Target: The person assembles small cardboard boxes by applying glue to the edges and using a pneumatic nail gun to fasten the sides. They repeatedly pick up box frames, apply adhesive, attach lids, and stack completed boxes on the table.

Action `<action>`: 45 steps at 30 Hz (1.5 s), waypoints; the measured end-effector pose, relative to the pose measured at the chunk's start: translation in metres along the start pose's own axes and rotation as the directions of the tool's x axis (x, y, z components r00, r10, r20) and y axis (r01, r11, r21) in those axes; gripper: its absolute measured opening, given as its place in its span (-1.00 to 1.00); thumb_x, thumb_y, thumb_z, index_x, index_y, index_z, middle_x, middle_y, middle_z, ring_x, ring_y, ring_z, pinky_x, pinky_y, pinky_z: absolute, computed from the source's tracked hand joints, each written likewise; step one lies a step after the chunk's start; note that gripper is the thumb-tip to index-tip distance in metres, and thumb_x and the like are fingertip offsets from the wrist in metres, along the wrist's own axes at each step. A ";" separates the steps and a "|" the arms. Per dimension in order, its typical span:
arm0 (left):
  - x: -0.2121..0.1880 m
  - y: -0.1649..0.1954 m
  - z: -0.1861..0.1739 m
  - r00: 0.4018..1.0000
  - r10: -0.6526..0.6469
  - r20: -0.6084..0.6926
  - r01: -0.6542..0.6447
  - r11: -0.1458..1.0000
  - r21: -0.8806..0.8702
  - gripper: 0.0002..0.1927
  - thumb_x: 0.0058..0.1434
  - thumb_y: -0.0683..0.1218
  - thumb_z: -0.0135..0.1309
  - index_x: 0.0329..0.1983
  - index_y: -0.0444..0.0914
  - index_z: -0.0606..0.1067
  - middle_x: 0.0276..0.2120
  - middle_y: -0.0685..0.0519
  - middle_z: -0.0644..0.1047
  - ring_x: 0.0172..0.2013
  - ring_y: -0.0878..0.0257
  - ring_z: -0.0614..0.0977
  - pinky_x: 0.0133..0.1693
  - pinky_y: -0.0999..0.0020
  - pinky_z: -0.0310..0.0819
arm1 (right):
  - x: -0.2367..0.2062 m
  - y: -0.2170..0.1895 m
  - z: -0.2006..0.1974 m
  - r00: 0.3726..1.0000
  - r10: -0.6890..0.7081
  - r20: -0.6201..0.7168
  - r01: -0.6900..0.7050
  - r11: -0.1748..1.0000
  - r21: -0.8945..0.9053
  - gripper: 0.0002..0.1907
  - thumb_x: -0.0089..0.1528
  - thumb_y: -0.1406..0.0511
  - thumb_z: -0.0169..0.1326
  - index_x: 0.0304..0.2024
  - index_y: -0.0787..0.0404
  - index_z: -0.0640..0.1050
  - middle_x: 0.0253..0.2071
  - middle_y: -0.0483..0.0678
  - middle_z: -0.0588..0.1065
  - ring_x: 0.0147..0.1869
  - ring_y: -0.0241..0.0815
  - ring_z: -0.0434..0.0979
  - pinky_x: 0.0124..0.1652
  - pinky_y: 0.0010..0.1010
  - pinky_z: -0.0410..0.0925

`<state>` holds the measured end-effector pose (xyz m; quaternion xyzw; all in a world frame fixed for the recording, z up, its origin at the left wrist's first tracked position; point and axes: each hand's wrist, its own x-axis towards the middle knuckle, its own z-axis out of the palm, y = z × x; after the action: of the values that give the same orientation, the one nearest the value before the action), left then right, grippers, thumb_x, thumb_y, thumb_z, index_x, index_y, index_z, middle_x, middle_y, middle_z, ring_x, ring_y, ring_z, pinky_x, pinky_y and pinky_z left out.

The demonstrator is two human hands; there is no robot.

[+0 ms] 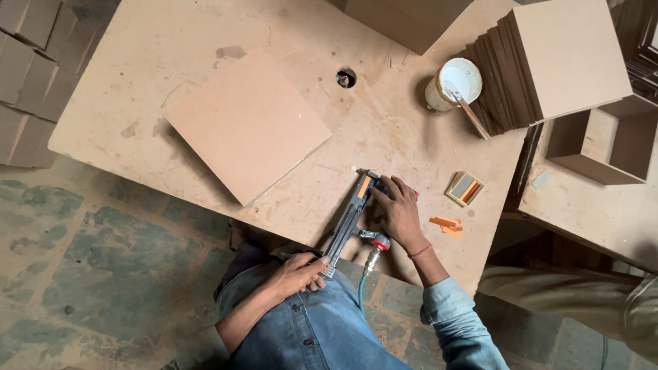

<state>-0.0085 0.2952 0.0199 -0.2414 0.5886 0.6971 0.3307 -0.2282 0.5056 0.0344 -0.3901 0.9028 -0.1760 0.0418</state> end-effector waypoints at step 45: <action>0.104 0.037 0.016 0.958 0.183 -0.223 -0.220 0.962 -0.159 -0.59 0.43 0.12 -0.10 -0.12 -0.35 0.45 -0.39 0.00 0.53 -0.53 0.30 0.56 -0.51 0.36 0.49 | 0.003 0.019 0.041 0.967 0.148 -0.208 -0.091 0.961 0.261 0.11 -0.07 0.47 0.04 0.52 0.45 -0.07 0.34 0.26 0.38 0.34 0.31 0.28 0.37 -0.01 0.12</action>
<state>-0.1040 0.3255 -0.0279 -0.2800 0.5752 0.7492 0.1714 -0.2347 0.5044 -0.0102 -0.3038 0.8944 -0.3284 -0.0015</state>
